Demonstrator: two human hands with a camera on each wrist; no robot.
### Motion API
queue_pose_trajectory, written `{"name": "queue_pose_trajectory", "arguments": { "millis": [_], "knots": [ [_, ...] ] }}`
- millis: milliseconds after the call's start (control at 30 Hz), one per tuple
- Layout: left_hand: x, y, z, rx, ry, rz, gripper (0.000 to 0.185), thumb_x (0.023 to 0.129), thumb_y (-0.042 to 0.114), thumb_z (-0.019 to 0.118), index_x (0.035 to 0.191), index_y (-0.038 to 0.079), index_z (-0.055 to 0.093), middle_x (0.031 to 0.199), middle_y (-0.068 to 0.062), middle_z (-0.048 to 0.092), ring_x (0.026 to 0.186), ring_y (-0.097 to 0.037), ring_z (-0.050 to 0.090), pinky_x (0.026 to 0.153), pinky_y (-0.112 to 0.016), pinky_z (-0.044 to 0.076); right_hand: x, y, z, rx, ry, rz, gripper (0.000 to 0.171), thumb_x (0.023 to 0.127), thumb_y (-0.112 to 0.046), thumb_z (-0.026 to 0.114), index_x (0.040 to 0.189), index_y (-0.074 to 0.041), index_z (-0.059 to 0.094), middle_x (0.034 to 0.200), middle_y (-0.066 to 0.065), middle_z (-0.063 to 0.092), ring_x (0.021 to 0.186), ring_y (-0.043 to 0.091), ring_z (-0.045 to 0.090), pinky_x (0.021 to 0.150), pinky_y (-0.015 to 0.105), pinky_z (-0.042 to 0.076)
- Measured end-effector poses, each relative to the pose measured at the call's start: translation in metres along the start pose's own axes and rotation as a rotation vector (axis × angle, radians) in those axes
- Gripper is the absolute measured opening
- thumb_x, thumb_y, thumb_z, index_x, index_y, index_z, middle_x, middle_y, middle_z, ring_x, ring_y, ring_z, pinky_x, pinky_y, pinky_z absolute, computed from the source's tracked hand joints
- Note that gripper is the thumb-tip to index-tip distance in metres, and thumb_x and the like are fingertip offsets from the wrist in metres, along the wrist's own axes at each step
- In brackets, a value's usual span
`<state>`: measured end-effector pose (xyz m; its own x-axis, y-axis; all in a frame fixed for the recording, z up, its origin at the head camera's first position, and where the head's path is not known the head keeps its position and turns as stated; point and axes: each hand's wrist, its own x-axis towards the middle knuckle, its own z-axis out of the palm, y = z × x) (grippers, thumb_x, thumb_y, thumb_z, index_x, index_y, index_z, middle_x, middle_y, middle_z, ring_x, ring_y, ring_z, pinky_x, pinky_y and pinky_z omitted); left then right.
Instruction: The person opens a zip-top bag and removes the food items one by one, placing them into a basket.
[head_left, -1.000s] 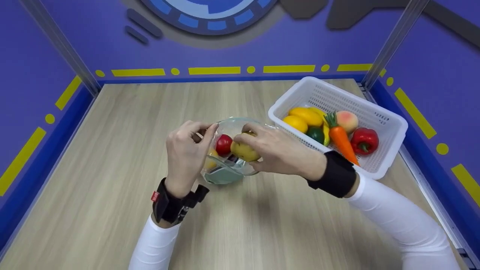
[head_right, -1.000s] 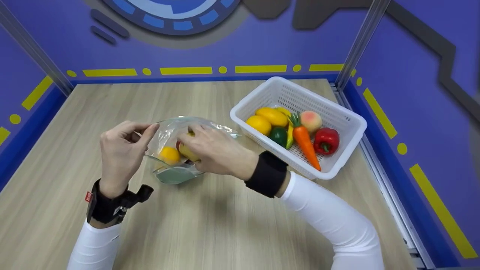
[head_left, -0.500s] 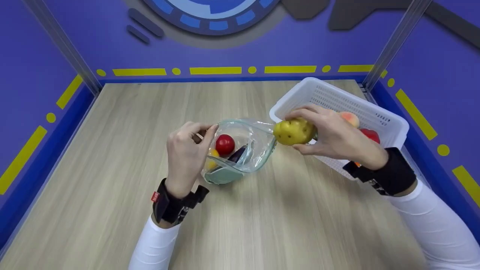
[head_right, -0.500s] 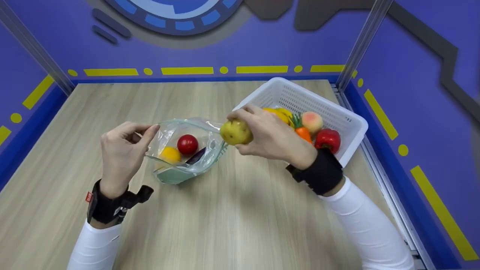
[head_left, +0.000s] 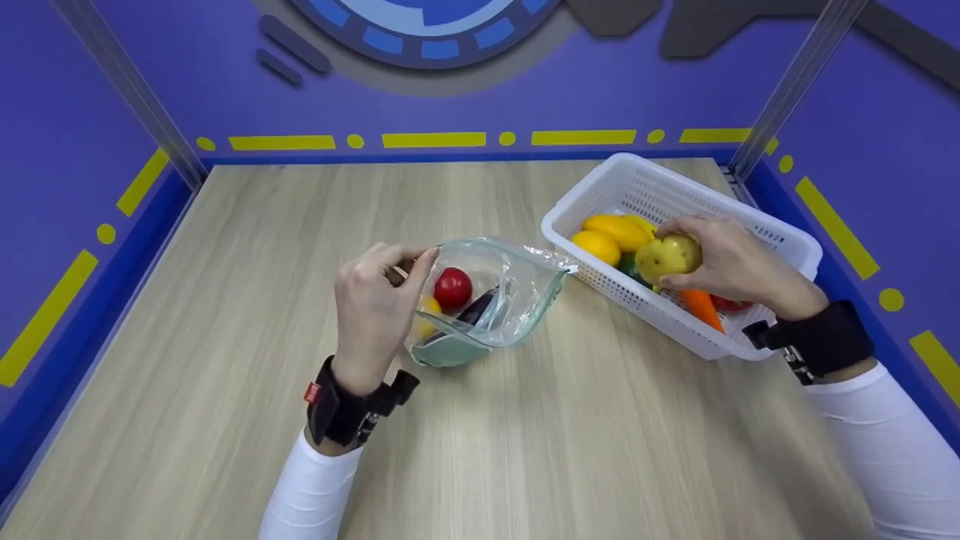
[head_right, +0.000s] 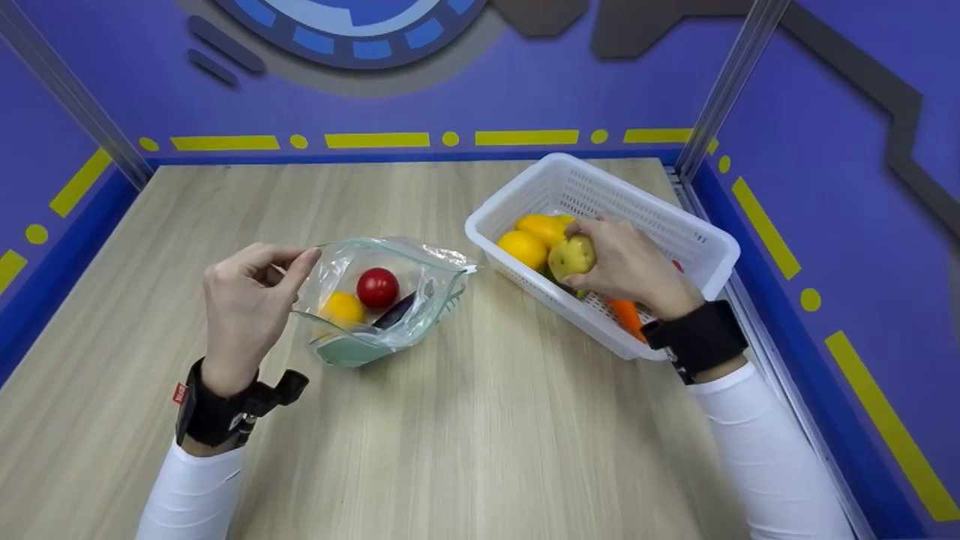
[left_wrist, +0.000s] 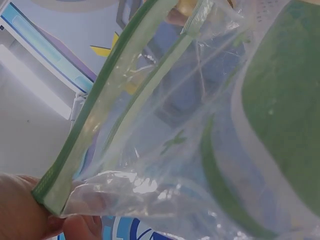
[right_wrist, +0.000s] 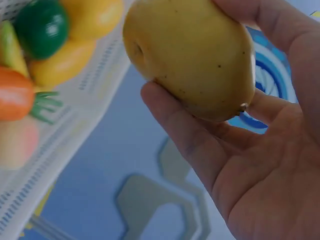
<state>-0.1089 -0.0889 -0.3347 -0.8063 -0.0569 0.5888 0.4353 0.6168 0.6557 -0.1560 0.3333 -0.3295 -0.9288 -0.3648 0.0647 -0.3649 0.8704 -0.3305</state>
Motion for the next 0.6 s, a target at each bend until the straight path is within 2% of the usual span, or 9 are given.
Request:
{"name": "queue_pose_trajectory", "arguments": {
  "millis": [233, 400, 500, 600],
  "knots": [
    [0.000, 0.001, 0.000, -0.003, -0.002, 0.003, 0.013, 0.094, 0.015, 0.080, 0.093, 0.002, 0.083, 0.084, -0.010, 0.078, 0.066, -0.019, 0.066, 0.064, -0.020, 0.052, 0.000, 0.033, 0.017, -0.007, -0.157, 0.100, 0.060, 0.084, -0.021, 0.089, 0.136, -0.002, 0.064, 0.128, 0.021, 0.067, 0.103, 0.032, 0.061, 0.088, 0.047, 0.053],
    [0.000, 0.001, 0.000, 0.004, 0.001, 0.009, 0.013, 0.094, 0.014, 0.080, 0.092, 0.002, 0.083, 0.083, -0.010, 0.078, 0.066, -0.019, 0.066, 0.064, -0.020, 0.053, 0.002, 0.043, 0.024, 0.003, -0.259, 0.124, 0.063, 0.084, -0.021, 0.088, 0.139, -0.001, 0.063, 0.127, 0.020, 0.069, 0.099, 0.029, 0.061, 0.084, 0.041, 0.052],
    [0.000, 0.001, 0.001, 0.008, 0.005, 0.018, 0.013, 0.094, 0.014, 0.080, 0.091, 0.002, 0.082, 0.081, -0.010, 0.077, 0.065, -0.019, 0.066, 0.063, -0.021, 0.053, 0.003, 0.045, 0.025, 0.016, -0.285, 0.115, 0.057, 0.086, -0.017, 0.086, 0.136, 0.002, 0.064, 0.125, 0.020, 0.071, 0.100, 0.030, 0.064, 0.084, 0.043, 0.056],
    [0.000, 0.000, 0.001, 0.010, 0.006, 0.020, 0.013, 0.094, 0.014, 0.080, 0.091, 0.002, 0.082, 0.082, -0.010, 0.077, 0.065, -0.019, 0.065, 0.064, -0.021, 0.053, 0.003, 0.043, 0.025, 0.043, -0.295, 0.108, 0.051, 0.089, -0.012, 0.083, 0.134, 0.005, 0.065, 0.128, 0.023, 0.072, 0.107, 0.034, 0.068, 0.092, 0.053, 0.059]
  ]
}}
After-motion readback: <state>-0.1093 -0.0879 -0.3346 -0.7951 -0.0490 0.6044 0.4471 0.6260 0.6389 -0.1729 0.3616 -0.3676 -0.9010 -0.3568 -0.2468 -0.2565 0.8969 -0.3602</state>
